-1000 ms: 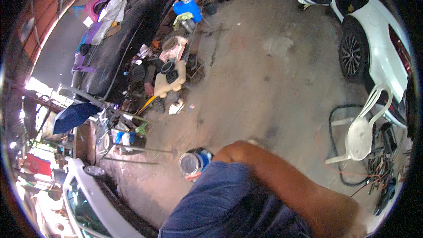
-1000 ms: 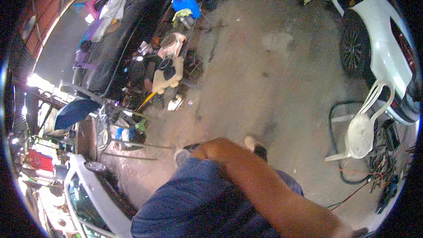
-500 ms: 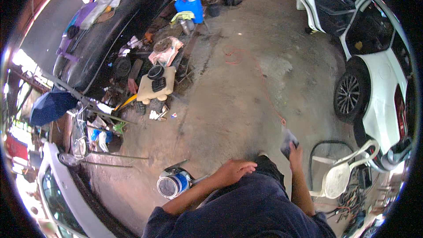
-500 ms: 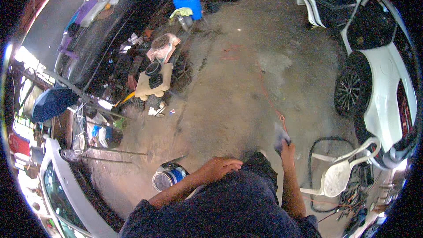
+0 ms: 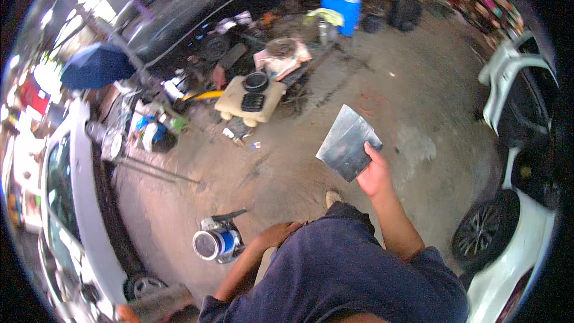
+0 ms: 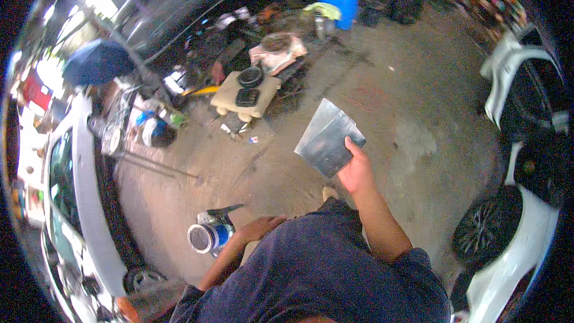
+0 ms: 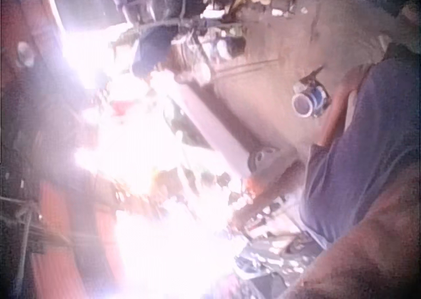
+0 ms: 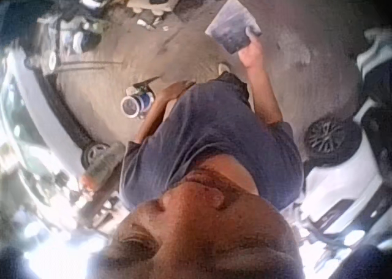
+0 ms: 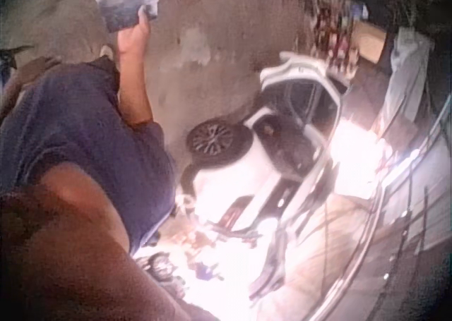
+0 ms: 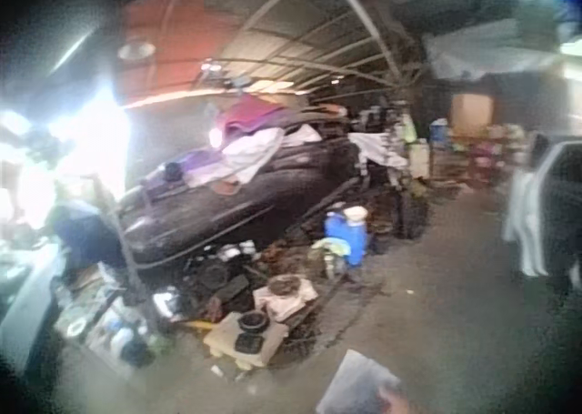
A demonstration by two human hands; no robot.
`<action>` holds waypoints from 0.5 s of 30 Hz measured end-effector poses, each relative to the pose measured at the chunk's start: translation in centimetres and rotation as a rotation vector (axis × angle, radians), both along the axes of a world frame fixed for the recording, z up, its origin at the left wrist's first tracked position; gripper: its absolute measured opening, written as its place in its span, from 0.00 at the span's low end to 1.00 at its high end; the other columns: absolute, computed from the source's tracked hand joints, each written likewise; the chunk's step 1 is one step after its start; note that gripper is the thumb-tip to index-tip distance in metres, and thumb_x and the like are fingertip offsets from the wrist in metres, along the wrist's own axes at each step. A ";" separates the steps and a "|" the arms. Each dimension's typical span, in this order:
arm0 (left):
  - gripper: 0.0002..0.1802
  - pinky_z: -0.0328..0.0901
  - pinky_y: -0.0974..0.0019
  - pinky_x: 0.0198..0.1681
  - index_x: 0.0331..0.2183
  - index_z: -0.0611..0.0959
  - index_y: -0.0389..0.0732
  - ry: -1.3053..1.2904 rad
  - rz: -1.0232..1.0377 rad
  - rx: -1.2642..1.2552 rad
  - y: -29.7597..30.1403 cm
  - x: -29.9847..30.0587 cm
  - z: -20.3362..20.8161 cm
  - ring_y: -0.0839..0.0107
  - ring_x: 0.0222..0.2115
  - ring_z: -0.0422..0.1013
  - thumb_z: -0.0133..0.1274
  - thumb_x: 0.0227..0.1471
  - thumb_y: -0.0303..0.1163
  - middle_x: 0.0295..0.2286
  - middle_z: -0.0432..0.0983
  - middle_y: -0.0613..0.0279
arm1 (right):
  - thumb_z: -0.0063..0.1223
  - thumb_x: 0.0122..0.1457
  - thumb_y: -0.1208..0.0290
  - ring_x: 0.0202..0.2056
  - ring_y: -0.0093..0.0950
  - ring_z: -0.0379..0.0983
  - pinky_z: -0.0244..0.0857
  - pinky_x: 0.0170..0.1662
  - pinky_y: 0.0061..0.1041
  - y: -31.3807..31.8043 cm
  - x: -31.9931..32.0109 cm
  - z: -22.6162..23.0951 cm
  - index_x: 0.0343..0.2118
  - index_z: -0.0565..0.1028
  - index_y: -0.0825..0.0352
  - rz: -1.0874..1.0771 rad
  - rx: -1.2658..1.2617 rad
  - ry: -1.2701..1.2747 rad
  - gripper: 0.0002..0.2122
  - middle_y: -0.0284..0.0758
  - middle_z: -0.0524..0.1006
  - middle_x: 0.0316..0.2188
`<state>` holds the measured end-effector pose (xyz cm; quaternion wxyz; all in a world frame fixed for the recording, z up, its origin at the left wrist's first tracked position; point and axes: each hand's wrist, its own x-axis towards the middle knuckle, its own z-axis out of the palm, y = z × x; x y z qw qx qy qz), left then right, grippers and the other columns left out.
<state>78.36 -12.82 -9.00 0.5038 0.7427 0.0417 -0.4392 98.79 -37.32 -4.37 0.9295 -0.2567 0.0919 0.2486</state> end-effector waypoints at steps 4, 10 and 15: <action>0.40 0.53 0.54 0.65 0.65 0.61 0.38 -0.249 0.317 0.106 -0.9 4.8 1.5 0.54 0.62 0.59 0.38 0.65 0.59 0.64 0.57 0.49 | 0.49 0.65 0.69 0.54 0.35 0.72 0.62 0.60 0.40 5.9 5.8 0.6 0.54 0.70 0.68 0.239 -0.023 0.020 0.16 0.38 0.75 0.52; 0.41 0.54 0.57 0.64 0.63 0.61 0.32 -0.371 0.816 -0.416 -0.7 8.0 1.1 0.60 0.61 0.59 0.49 0.62 0.52 0.62 0.59 0.47 | 0.53 0.62 0.68 0.52 0.38 0.73 0.64 0.58 0.43 17.2 3.8 1.0 0.53 0.71 0.66 0.621 -0.110 0.101 0.17 0.39 0.76 0.50; 0.40 0.54 0.59 0.63 0.62 0.63 0.33 -0.409 1.175 -0.345 6.1 5.0 1.5 0.60 0.61 0.59 0.46 0.63 0.56 0.60 0.63 0.51 | 0.52 0.63 0.72 0.50 0.34 0.74 0.69 0.54 0.39 26.8 0.0 0.2 0.51 0.73 0.64 0.945 -0.190 0.057 0.14 0.36 0.77 0.49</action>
